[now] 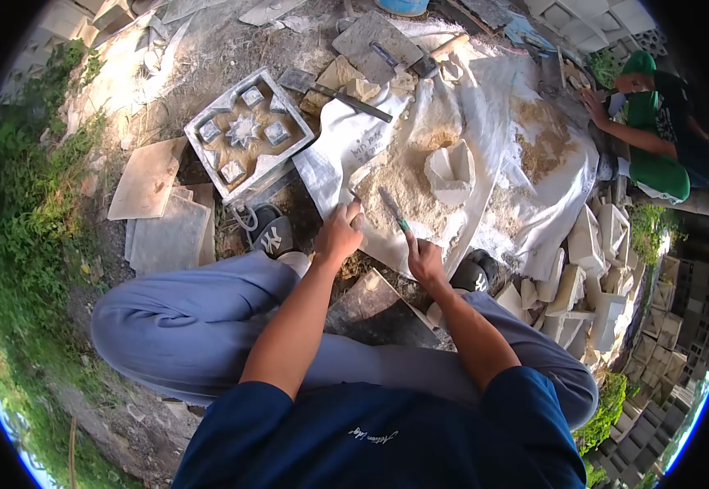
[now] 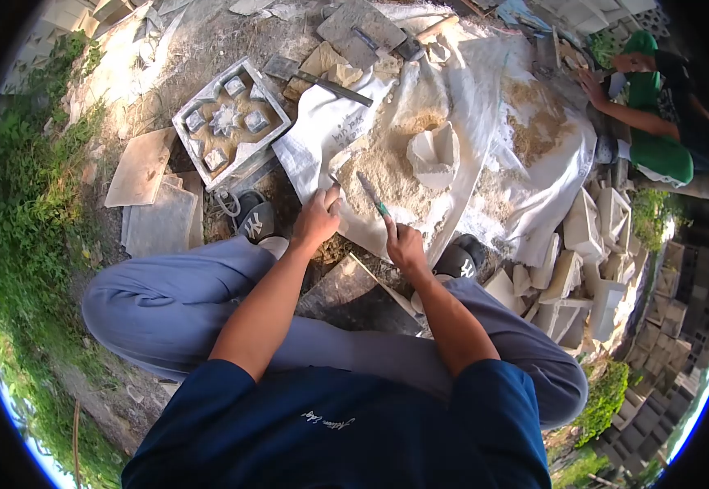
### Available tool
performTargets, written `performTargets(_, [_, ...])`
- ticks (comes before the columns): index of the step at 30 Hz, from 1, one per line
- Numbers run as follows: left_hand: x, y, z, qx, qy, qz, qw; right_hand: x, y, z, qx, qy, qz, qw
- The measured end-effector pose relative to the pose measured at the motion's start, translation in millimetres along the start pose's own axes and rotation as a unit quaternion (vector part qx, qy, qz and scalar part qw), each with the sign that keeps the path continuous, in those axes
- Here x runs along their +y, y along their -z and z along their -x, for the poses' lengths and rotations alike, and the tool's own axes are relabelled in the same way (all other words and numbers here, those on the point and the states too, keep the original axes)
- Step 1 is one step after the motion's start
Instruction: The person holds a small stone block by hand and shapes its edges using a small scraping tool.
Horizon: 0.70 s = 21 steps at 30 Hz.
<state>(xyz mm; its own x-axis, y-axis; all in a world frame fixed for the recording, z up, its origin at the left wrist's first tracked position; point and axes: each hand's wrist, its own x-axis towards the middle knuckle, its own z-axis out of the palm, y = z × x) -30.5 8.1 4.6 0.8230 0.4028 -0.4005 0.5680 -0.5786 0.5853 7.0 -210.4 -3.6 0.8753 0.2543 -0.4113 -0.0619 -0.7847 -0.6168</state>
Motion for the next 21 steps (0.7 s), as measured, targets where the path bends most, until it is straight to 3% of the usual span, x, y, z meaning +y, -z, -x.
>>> performTargets(2, [-0.8,0.8,-1.4,-0.011,0.021,0.004,1.000,-4.4,2.1,8.7,-0.008,-0.008,-0.021,1.000])
performTargets(4, [-1.5,-0.8,-4.8,-0.018,0.029,0.006,0.999,14.4,-5.5,7.3,-0.007,0.079,-0.003,0.997])
performTargets(5, [-3.9,-2.9,-4.9,-0.011,0.021,0.012,1.000,26.6,-11.4,6.6,-0.027,0.068,0.082,0.994])
performTargets(6, [-2.6,-0.7,-3.9,-0.002,0.012,0.018,1.000,26.7,-12.0,7.8,-0.022,0.070,0.081,0.994])
performTargets(8, [-1.7,3.4,-6.2,0.000,0.005,0.028,1.000,25.3,-17.8,4.6,-0.025,-0.021,0.062,0.998])
performTargets(10, [0.8,7.0,-1.0,-0.021,0.040,0.026,0.999,8.9,-7.7,1.1,-0.046,-0.019,0.030,0.998])
performTargets(13, [-0.1,2.3,-1.7,-0.013,0.047,0.012,0.999,-12.8,1.9,6.1,0.007,0.027,-0.018,0.999])
performTargets(16, [-1.7,0.0,-2.5,-0.009,0.037,0.003,0.999,15.0,-9.8,7.1,0.004,0.096,-0.015,0.995])
performTargets(18, [-1.0,2.8,-3.7,-0.007,0.022,0.008,1.000,24.6,-13.8,8.1,-0.020,0.074,0.033,0.997])
performTargets(20, [5.4,10.9,-2.8,-0.014,0.020,0.029,0.999,18.1,-11.2,7.7,-0.038,-0.008,0.050,0.998])
performTargets(21, [9.3,14.0,0.4,-0.023,0.034,0.030,0.999,14.1,-11.3,3.3,-0.022,0.025,0.053,0.998])
